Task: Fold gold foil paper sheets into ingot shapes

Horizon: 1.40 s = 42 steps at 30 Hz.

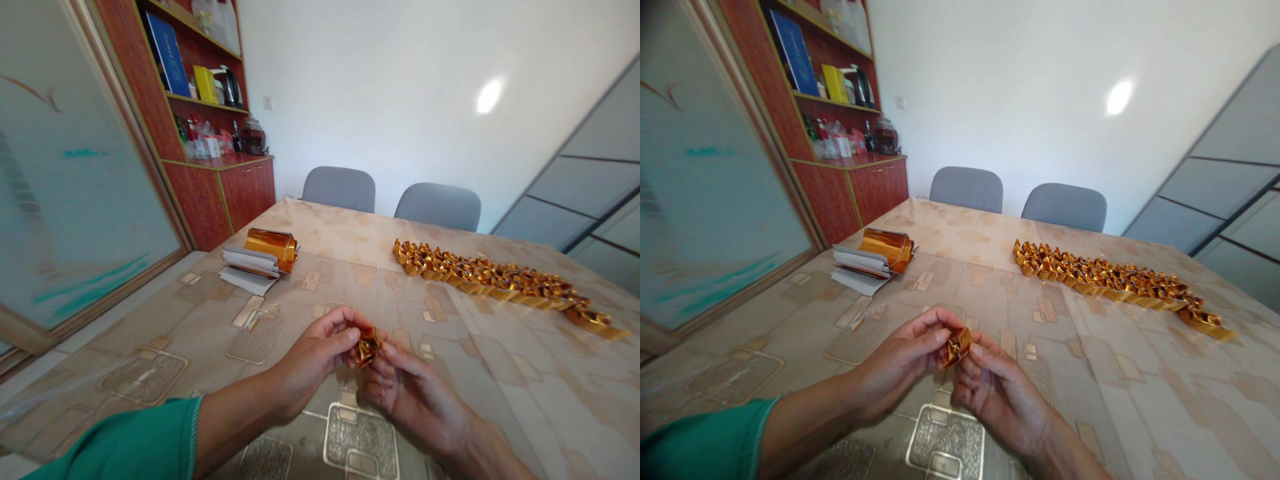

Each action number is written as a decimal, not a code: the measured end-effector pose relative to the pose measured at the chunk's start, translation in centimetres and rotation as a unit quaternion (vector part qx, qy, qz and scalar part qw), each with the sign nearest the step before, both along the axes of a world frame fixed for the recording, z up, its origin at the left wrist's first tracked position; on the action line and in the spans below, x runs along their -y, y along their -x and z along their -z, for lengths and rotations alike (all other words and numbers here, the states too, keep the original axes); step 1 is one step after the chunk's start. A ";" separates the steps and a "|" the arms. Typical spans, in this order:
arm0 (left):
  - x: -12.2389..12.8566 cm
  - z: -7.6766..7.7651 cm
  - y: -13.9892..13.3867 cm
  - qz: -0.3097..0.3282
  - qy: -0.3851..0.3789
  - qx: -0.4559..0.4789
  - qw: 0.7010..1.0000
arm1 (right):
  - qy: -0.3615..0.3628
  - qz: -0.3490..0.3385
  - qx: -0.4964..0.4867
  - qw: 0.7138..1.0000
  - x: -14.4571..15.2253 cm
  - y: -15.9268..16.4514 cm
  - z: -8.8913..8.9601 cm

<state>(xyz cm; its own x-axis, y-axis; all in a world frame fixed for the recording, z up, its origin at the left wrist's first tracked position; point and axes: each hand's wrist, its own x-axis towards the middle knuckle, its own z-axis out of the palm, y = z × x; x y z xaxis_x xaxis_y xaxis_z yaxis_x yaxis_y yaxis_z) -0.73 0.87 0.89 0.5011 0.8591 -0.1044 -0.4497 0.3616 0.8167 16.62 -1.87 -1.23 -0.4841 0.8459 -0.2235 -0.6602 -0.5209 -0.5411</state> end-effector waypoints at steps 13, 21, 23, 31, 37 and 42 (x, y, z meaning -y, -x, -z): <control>0.3 0.8 -0.4 0.041 0.093 0.083 0.991 | -0.049 0.139 0.098 0.984 0.0 0.3 0.7; 0.2 0.3 0.0 -0.024 -0.033 -0.034 0.999 | -0.053 0.045 0.070 0.995 -0.1 -0.2 0.1; 0.3 0.2 0.1 -0.010 -0.073 -0.062 0.995 | -0.030 0.037 0.075 0.996 -0.1 -0.2 0.2; 0.0 1.0 0.1 0.045 0.066 -0.025 0.997 | 0.004 0.075 0.039 0.996 -0.1 0.4 0.1; -0.2 0.9 0.1 0.052 0.136 0.057 0.988 | 0.011 0.083 0.059 0.995 0.4 0.4 0.5; -0.2 1.0 0.1 0.060 0.154 0.105 0.981 | 0.000 0.087 0.039 0.995 0.7 0.6 0.6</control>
